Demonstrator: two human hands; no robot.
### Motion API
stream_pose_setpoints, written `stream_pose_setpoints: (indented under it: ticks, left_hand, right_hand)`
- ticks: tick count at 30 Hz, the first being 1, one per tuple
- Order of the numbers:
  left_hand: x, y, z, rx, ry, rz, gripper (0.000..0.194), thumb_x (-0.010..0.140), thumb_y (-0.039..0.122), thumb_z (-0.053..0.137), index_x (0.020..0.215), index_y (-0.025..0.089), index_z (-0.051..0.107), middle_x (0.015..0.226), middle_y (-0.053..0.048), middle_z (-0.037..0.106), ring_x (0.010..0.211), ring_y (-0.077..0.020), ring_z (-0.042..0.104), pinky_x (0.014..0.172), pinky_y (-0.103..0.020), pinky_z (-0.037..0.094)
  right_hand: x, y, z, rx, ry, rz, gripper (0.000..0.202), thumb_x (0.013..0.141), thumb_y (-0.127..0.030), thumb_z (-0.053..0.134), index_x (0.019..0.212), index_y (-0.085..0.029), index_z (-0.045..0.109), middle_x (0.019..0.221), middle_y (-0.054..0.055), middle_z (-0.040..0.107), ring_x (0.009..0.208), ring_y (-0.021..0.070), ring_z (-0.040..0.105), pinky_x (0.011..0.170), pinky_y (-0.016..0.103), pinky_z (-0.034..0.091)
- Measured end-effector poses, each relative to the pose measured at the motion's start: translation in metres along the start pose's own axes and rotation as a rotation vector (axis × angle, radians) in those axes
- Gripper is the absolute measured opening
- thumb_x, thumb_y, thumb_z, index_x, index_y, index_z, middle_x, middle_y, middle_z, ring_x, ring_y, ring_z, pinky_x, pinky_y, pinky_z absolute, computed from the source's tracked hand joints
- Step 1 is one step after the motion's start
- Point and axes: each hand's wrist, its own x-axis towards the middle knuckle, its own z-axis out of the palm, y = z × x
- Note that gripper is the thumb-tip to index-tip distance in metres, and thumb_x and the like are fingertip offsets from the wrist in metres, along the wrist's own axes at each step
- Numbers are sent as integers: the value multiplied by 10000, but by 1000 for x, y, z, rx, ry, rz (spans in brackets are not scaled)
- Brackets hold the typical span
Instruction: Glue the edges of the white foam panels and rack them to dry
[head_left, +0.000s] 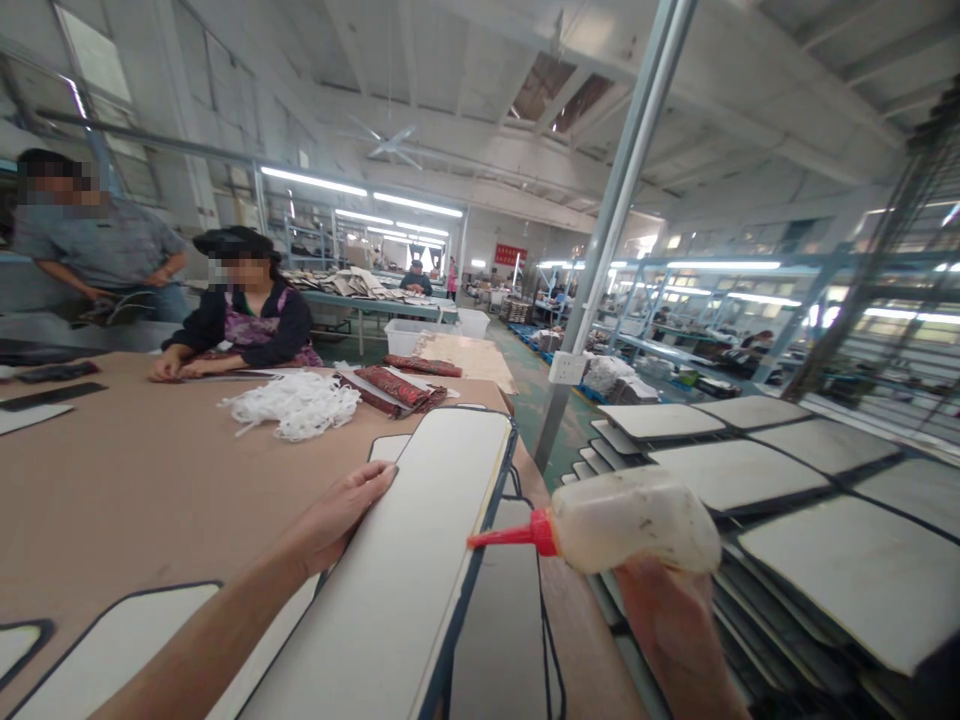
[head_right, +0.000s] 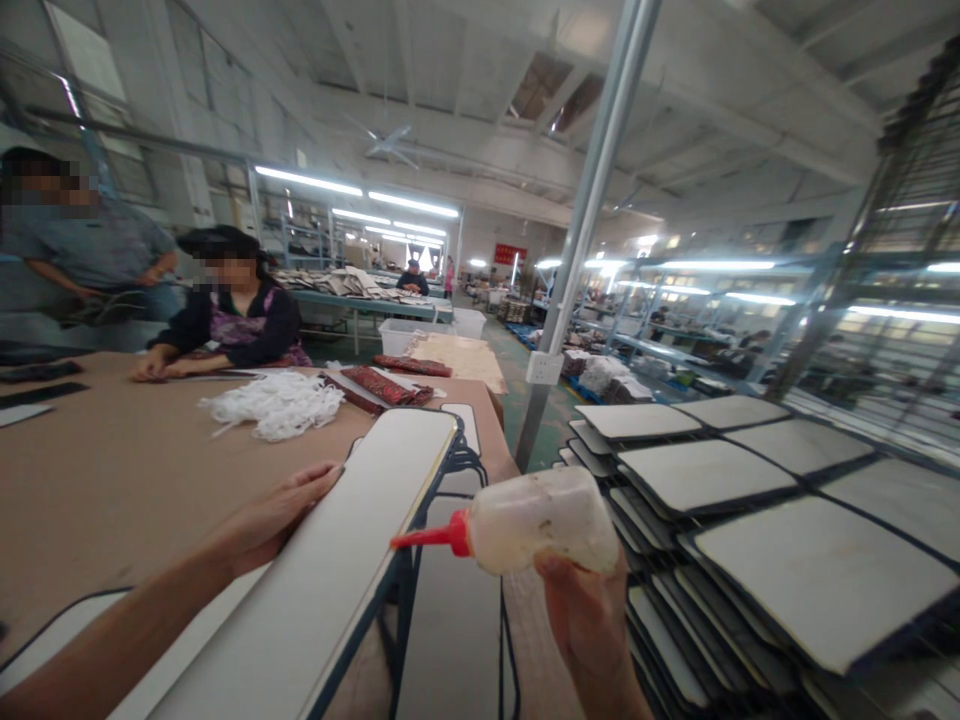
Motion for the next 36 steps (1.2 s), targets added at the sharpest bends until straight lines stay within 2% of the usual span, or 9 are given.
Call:
stream_pose_setpoints:
  ticks: [6, 13, 17, 21, 26, 32, 36]
  left_hand:
    - [3, 2, 1, -9, 7, 7, 483, 585, 450, 825, 937, 205, 603, 696, 26, 681, 546, -132, 613, 465, -208, 462]
    - [11, 3, -1, -13, 4, 19, 440, 591, 433, 825, 874, 208, 574, 611, 61, 616, 523, -120, 589, 466, -202, 455]
    - [14, 5, -3, -7, 4, 32, 417, 594, 417, 827, 841, 201, 571, 583, 64, 594, 523, -123, 590, 462, -197, 447]
    - [17, 9, -2, -1, 2, 30, 360, 633, 388, 810, 801, 190, 560, 619, 39, 631, 500, -120, 584, 444, -201, 447]
    - [25, 13, 2, -12, 7, 30, 252, 716, 333, 755, 800, 186, 569, 630, 27, 649, 505, -114, 590, 471, -206, 478]
    - [33, 16, 6, -3, 13, 33, 212, 731, 301, 739, 773, 173, 575, 589, 29, 643, 462, -112, 575, 436, -200, 461]
    - [36, 19, 7, 0, 17, 39, 181, 754, 245, 710, 734, 177, 544, 549, 41, 618, 440, -103, 557, 425, -194, 459]
  right_hand:
    - [-6, -3, 3, -9, -38, 32, 499, 669, -264, 767, 1154, -217, 661, 935, 131, 751, 840, 332, 705, 749, 536, 575]
    - [-14, -6, 15, 1, 2, 72, 561, 614, -315, 799, 1149, -216, 661, 930, 140, 753, 870, 335, 699, 701, 490, 591]
    - [-19, -6, 19, -5, 7, 85, 565, 628, -340, 787, 1168, -252, 646, 987, 107, 749, 940, 326, 685, 775, 483, 575]
    - [-22, -6, 19, -9, 4, 123, 630, 593, -385, 806, 1183, -242, 639, 1004, 114, 745, 975, 347, 672, 816, 502, 556]
    - [-25, -5, 14, 8, 25, 142, 655, 597, -363, 820, 1212, -250, 624, 989, 119, 751, 930, 333, 692, 802, 499, 561]
    - [-29, -4, 10, 51, -74, 140, 548, 650, -342, 817, 1171, -276, 661, 980, 79, 757, 818, 259, 721, 797, 384, 579]
    - [-32, -4, 8, 84, -48, 135, 578, 627, -307, 836, 1177, -301, 655, 921, 49, 766, 754, 233, 723, 760, 352, 587]
